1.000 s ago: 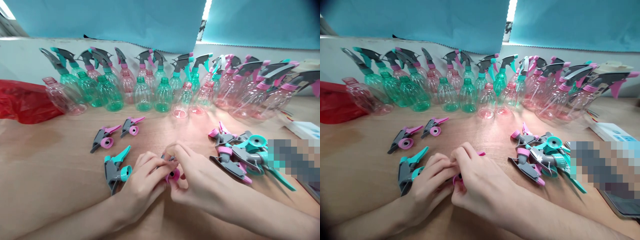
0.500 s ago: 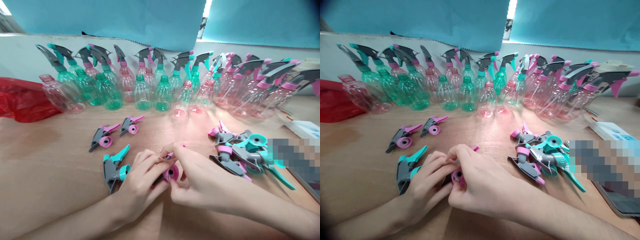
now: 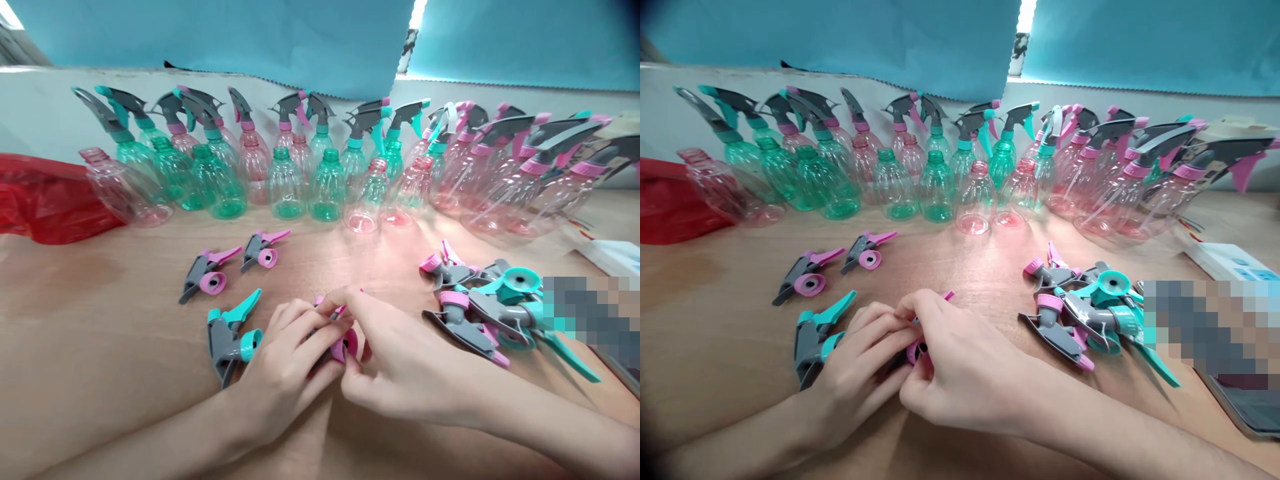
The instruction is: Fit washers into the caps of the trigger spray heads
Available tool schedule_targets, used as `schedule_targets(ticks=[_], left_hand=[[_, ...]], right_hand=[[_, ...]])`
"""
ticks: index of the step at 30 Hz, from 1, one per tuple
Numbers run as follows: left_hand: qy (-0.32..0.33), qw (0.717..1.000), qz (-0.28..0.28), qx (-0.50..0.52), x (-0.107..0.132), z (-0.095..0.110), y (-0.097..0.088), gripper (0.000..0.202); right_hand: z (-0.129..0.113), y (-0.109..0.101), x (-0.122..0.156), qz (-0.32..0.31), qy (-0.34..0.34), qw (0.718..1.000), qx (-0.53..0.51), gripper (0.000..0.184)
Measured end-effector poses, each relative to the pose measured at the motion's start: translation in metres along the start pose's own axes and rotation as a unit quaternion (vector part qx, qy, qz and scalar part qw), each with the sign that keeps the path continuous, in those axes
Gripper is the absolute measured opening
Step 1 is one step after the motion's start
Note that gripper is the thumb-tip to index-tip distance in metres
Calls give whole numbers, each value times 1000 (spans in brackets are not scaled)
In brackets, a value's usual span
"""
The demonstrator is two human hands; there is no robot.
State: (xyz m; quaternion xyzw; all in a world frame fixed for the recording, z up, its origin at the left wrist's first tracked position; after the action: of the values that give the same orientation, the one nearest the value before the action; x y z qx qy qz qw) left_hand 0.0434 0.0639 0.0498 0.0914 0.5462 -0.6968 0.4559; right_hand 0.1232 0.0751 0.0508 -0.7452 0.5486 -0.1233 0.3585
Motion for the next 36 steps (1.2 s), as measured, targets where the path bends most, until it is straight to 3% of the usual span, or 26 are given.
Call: schedule_targets(ticks=[6,13,21,30,36], left_hand=[[-3,1000,4,-4,-2,0,-1,16],[7,1000,16,-17,-4,3,-1,11],[23,999,16,-21,-3,8,1,12],[19,996,-9,-84,-3,3,7,9],[5,995,-11,-98,-6,-4,5,8]], right_hand=[[10,7,-3,-5,26,999,-33,38],[2,6,4,-7,25,995,101,32],[-13,14,12,16,-43,989,140,36],[5,25,7,18,-34,997,60,42],[14,12,1,-13,-6,1000,-13,38]])
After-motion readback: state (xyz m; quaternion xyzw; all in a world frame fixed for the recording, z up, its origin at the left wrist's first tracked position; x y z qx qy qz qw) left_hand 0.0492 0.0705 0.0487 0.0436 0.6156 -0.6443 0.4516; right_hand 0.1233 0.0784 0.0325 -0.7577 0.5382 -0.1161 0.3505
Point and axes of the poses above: each hand's wrist, its own x-axis away from the middle knuckle, its own y-axis out of the palm, z = x × y, the point moved 9 cm from there along -x, towards the middle knuckle, and after that the axes turned 7 degrees about z, right-handed, at the moved point
